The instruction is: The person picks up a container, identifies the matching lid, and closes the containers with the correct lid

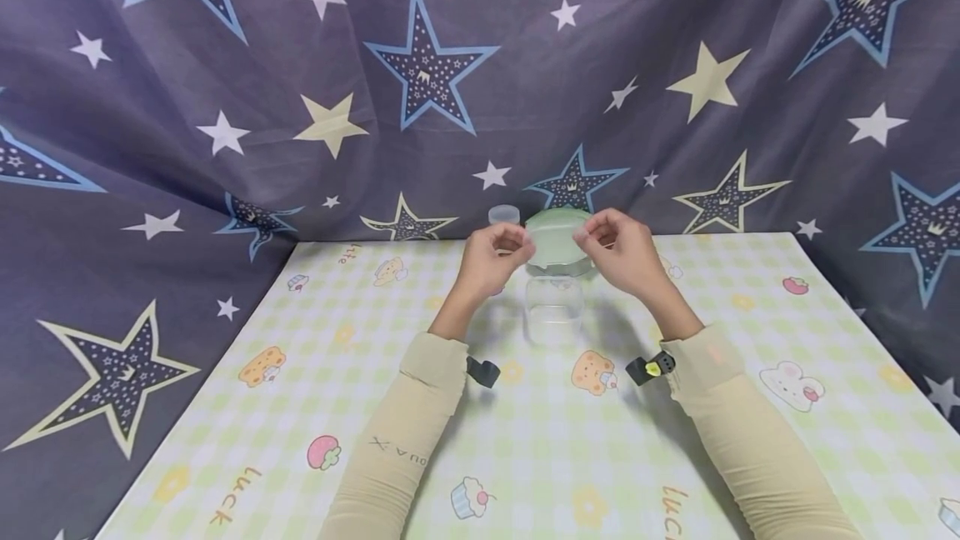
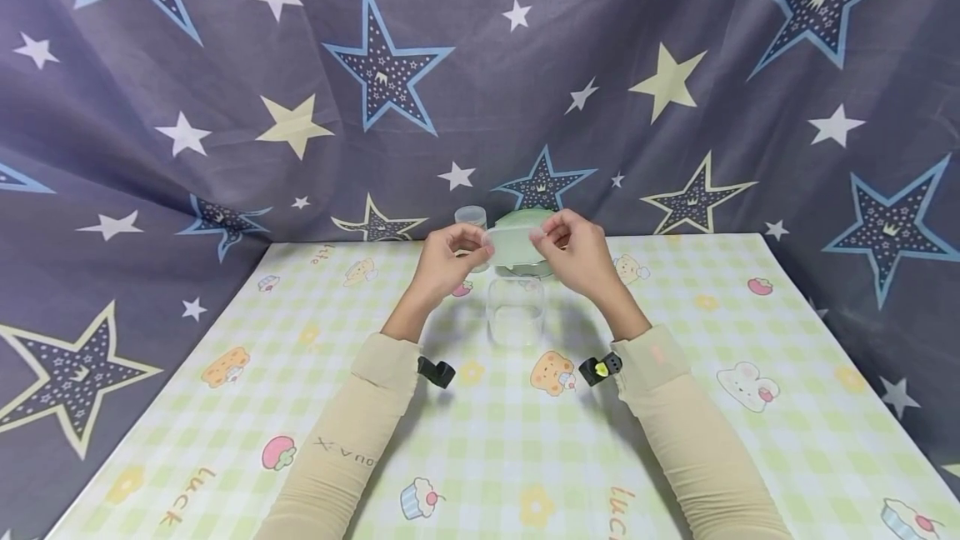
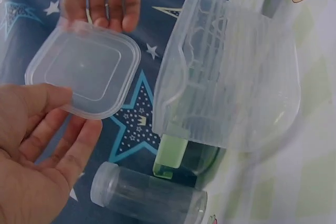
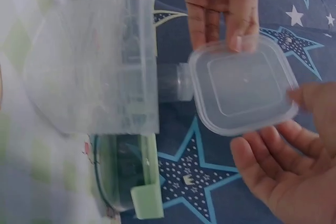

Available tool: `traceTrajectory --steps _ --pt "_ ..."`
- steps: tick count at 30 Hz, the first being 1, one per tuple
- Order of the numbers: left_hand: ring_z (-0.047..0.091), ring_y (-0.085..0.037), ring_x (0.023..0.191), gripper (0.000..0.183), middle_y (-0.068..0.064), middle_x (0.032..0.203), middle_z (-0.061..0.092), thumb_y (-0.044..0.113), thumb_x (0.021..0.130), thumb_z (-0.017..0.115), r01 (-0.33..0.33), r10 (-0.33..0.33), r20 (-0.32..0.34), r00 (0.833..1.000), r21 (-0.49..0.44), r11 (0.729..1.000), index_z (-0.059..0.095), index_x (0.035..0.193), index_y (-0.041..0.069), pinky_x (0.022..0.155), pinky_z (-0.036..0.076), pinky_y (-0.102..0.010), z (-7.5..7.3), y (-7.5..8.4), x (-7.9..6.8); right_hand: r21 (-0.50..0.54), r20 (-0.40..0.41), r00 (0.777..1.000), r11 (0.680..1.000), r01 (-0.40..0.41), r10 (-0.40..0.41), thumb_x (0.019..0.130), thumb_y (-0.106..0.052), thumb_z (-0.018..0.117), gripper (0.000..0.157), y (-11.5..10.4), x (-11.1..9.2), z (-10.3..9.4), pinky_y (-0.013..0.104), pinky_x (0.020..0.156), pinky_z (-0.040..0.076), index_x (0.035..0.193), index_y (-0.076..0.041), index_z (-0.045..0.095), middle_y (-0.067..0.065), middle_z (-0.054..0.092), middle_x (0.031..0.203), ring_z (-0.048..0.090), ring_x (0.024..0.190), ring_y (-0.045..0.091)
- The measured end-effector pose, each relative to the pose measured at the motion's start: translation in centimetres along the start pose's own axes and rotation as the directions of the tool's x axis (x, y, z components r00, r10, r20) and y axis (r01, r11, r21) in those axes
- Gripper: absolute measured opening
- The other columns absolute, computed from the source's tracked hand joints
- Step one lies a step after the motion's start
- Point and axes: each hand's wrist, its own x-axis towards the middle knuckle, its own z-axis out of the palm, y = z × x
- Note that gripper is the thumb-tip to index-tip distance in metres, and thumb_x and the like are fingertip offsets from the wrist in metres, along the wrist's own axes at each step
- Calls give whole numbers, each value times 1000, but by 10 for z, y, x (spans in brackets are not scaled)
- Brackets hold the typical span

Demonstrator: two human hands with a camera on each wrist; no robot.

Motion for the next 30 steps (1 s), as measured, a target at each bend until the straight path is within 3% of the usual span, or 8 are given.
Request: traceTrajectory --steps 4,8,11,14,19,24,27,30 --pt "70 -17 91 7 -3 94 72 13 94 75 -28 29 18 999 -30 999 73 99 9 85 60 -30 0 -4 1 -27 39 998 999 40 -39 99 -44 68 38 0 0 -5 29 69 54 106 -7 68 8 71 90 67 82 21" --pt "69 -18 91 7 -5 94 72 11 94 76 -74 75 18 997 -55 996 74 99 8 86 61 -31 0 -4 2 -14 11 1000 1000 18 -18 105 -48 55 47 2 1 -8 27 67 55 109 -4 70 12 72 89 68 79 23" --pt "70 -18 93 6 -6 95 73 10 93 76 -115 115 -13 993 -54 992 75 98 7 89 61 -32 -1 -2 2 22 -8 998 998 -56 57 106 -52 48 57 4 2 -9 28 66 59 109 1 70 17 72 87 71 78 28" --pt "70 -20 94 6 -8 96 72 9 94 76 -180 177 -48 983 -52 982 75 98 5 90 60 -34 -1 -1 2 110 21 983 977 -184 183 105 -55 49 64 7 3 -10 30 67 63 106 6 68 18 71 86 72 77 30" --pt "69 -27 94 5 -15 97 70 -1 92 74 -345 338 -82 937 -78 936 75 97 -1 92 60 -37 1 -2 3 320 187 910 853 -412 369 103 -53 55 62 9 4 -14 33 69 65 100 8 64 11 67 80 70 69 20" --pt "70 -26 100 10 -11 99 74 -6 89 75 -482 484 -66 873 36 875 77 94 3 96 58 -33 1 -3 4 416 348 835 727 -546 427 104 -43 59 50 7 5 -19 31 69 64 107 7 59 5 66 76 68 64 14" --pt "69 -24 101 16 -7 99 75 -8 87 76 -535 540 -26 841 114 837 79 92 6 100 54 -32 0 -4 5 444 392 813 685 -578 432 104 -35 60 45 7 6 -20 30 71 64 116 8 57 4 66 77 68 65 14" --pt "68 -24 100 19 -7 99 76 -11 85 75 -568 571 24 821 152 809 80 90 7 102 52 -33 0 -5 5 453 413 802 667 -591 431 104 -24 61 39 7 6 -20 29 75 63 123 9 55 4 65 80 66 67 14"
